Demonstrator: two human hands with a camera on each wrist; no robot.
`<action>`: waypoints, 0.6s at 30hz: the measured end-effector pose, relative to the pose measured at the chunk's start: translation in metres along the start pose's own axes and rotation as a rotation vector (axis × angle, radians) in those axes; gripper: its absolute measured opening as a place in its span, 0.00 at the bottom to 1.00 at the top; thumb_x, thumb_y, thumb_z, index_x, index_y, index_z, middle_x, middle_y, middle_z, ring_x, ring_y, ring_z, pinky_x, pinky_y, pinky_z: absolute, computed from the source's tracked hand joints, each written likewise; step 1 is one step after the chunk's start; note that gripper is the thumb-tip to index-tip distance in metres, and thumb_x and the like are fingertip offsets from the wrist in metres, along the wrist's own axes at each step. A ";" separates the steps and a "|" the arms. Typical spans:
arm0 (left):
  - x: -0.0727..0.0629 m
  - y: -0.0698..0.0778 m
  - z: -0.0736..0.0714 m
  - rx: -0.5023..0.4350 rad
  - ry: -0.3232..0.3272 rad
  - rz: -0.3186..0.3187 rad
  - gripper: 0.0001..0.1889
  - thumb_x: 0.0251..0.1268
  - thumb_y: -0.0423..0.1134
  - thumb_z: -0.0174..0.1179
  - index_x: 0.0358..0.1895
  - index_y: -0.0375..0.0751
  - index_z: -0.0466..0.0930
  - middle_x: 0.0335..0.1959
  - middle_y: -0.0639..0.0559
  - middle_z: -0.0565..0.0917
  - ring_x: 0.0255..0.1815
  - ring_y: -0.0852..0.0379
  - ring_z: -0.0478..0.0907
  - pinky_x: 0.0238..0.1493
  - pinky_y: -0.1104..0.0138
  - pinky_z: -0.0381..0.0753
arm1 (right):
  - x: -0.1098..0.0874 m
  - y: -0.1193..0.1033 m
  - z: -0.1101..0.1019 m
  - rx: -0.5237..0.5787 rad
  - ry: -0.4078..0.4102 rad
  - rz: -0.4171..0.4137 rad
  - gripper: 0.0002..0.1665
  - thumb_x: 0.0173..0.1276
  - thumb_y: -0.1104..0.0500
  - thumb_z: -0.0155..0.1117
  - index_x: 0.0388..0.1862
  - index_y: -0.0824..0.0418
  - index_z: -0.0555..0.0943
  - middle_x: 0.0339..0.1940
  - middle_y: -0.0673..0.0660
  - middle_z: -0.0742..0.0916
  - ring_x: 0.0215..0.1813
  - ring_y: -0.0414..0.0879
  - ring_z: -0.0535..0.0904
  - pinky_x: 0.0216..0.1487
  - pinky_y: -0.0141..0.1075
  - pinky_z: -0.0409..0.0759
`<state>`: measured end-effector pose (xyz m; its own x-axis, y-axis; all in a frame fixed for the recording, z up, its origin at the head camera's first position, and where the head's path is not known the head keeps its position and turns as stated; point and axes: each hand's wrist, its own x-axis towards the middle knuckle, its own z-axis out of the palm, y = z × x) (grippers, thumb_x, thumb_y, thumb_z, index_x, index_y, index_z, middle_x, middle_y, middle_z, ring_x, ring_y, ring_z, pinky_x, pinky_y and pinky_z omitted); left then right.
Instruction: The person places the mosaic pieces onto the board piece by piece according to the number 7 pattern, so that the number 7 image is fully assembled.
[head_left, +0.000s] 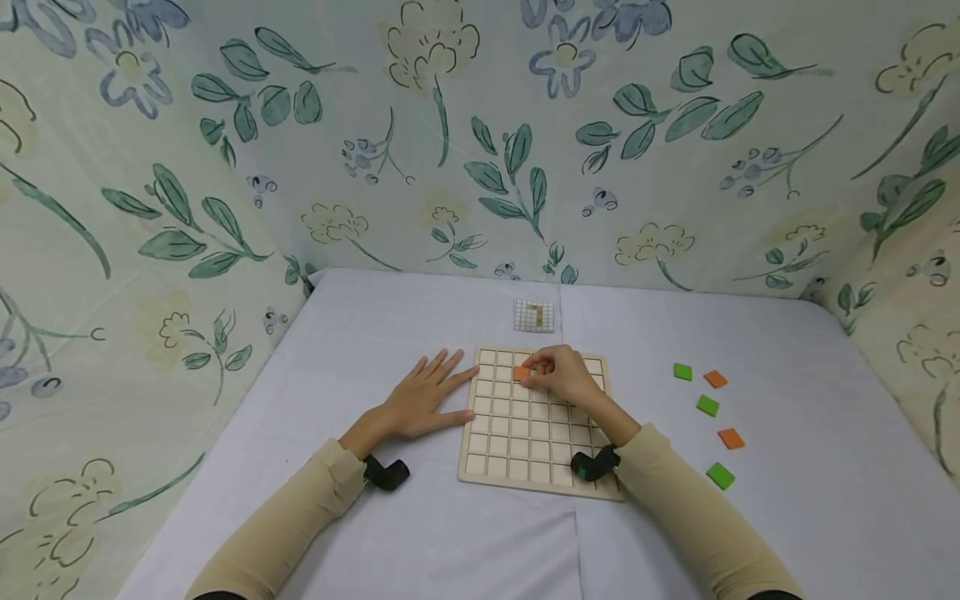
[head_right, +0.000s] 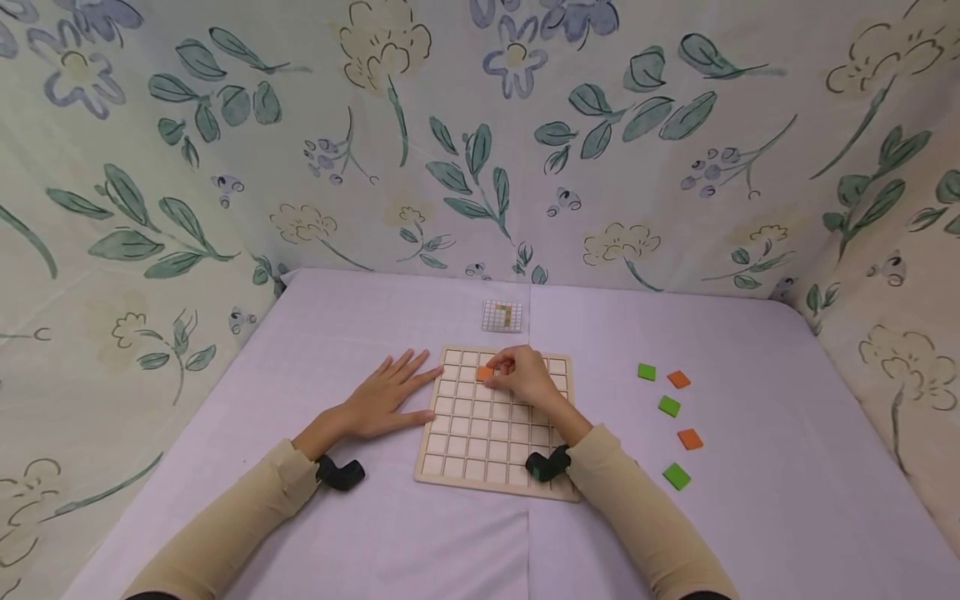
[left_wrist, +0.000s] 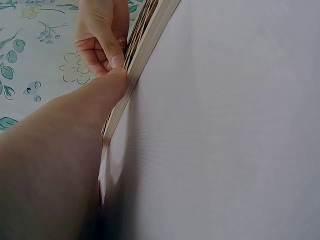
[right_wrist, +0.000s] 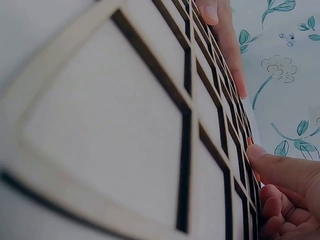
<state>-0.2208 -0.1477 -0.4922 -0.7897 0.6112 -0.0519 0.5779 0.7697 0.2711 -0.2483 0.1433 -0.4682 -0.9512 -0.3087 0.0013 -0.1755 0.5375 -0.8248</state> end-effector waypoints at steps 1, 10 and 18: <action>0.000 0.000 0.000 0.002 -0.003 -0.002 0.43 0.68 0.76 0.38 0.81 0.62 0.44 0.82 0.50 0.39 0.81 0.46 0.31 0.76 0.47 0.31 | 0.000 0.000 0.000 0.002 -0.001 0.002 0.14 0.58 0.65 0.77 0.42 0.69 0.87 0.22 0.55 0.80 0.25 0.45 0.69 0.26 0.32 0.68; 0.000 -0.001 0.002 0.009 0.008 -0.003 0.44 0.67 0.77 0.37 0.81 0.62 0.44 0.82 0.50 0.39 0.81 0.46 0.32 0.76 0.48 0.32 | -0.004 -0.001 -0.008 0.058 -0.015 -0.009 0.16 0.61 0.65 0.75 0.46 0.71 0.86 0.26 0.57 0.82 0.27 0.45 0.72 0.28 0.32 0.72; 0.000 0.000 0.000 0.006 0.024 0.014 0.44 0.68 0.75 0.39 0.82 0.59 0.46 0.82 0.47 0.41 0.81 0.43 0.35 0.76 0.46 0.34 | -0.010 0.000 -0.035 0.128 0.029 -0.029 0.19 0.64 0.63 0.73 0.51 0.72 0.84 0.29 0.59 0.82 0.29 0.45 0.73 0.28 0.30 0.73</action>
<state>-0.2206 -0.1473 -0.4925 -0.7863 0.6174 -0.0251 0.5902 0.7624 0.2655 -0.2472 0.1736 -0.4484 -0.9534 -0.2989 0.0411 -0.1712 0.4236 -0.8895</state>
